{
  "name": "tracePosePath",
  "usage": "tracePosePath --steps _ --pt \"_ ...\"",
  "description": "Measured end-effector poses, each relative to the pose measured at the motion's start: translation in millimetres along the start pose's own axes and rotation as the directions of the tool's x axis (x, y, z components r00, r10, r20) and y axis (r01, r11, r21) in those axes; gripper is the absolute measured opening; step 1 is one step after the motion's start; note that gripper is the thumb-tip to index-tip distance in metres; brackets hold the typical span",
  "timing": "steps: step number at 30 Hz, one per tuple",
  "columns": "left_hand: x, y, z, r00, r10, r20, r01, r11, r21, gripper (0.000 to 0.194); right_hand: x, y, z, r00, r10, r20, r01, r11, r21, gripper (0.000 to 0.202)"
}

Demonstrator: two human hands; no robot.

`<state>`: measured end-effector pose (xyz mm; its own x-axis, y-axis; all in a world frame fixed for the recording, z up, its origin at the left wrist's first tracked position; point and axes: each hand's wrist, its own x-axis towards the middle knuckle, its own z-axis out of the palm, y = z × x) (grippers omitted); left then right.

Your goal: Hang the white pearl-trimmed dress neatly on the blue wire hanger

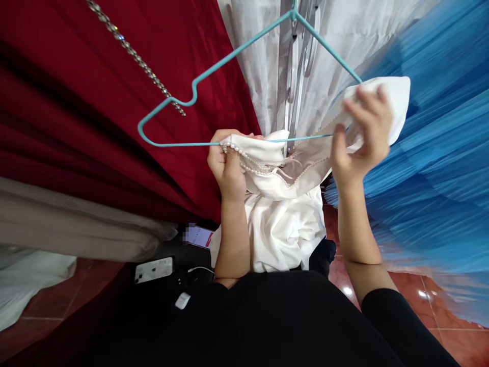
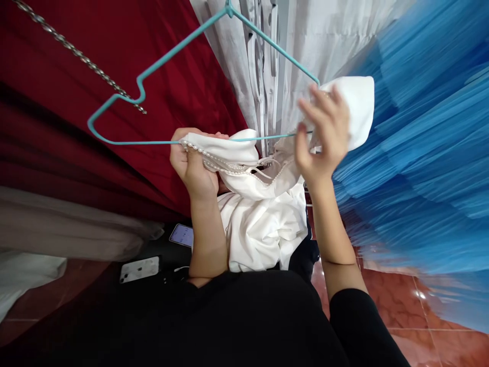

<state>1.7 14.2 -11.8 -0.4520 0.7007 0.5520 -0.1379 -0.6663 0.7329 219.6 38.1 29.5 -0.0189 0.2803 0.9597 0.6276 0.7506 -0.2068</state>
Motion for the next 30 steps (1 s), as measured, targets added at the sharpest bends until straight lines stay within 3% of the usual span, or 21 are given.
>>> tracePosePath --steps 2,6,10,14,16,18,20,22,24,26,28,30 --pt "2 2 -2.3 1.000 -0.014 -0.011 0.015 1.000 0.018 0.041 5 16 -8 0.997 0.049 -0.062 -0.055 0.992 -0.111 0.035" --pt "5 5 -3.7 1.000 0.016 -0.023 -0.015 1.000 0.017 0.038 20 37 -23 0.976 0.196 0.098 -0.173 0.964 -0.203 0.029" --pt "6 4 -5.1 0.997 0.073 0.003 -0.073 0.995 -0.066 0.029 36 47 -28 0.958 0.282 -0.055 -0.285 0.956 -0.074 0.031" --pt "6 0 -6.9 0.997 0.074 0.003 -0.074 0.997 -0.030 0.034 29 64 -39 0.866 0.490 -0.102 -0.494 0.869 -0.016 0.022" --pt "6 -2 -6.5 0.998 0.062 -0.005 -0.062 0.998 -0.001 0.038 18 68 -52 0.818 0.574 0.038 -0.572 0.818 -0.056 0.015" --pt "5 -4 -4.7 0.999 0.046 -0.002 -0.046 0.999 0.009 0.038 6 62 -69 0.776 0.576 0.257 -0.568 0.816 -0.111 0.007" --pt "4 -5 -1.8 1.000 0.030 0.005 -0.030 1.000 -0.005 0.037 0 46 -82 0.692 0.532 0.487 -0.503 0.840 -0.203 0.007" --pt "2 -7 1.7 1.000 0.014 0.011 -0.014 0.999 -0.035 0.035 -1 22 -88 0.626 0.442 0.642 -0.399 0.889 -0.224 0.015" --pt "0 -7 4.6 1.000 -0.005 0.008 0.005 0.999 -0.038 0.035 3 -2 -82 0.649 0.274 0.710 -0.304 0.949 -0.087 0.020" --pt "-1 -7 6.1 1.000 -0.018 -0.003 0.018 1.000 -0.004 0.037 8 -20 -67 0.749 0.118 0.652 -0.197 0.979 0.049 0.023" --pt "-2 -5 6.2 1.000 -0.024 -0.013 0.025 0.999 0.038 0.040 11 -28 -47 0.830 0.041 0.556 -0.090 0.994 0.060 0.025" --pt "-1 -3 5.2 0.999 -0.031 -0.011 0.031 0.998 0.057 0.042 12 -26 -28 0.861 0.030 0.508 -0.047 0.999 0.021 0.022"
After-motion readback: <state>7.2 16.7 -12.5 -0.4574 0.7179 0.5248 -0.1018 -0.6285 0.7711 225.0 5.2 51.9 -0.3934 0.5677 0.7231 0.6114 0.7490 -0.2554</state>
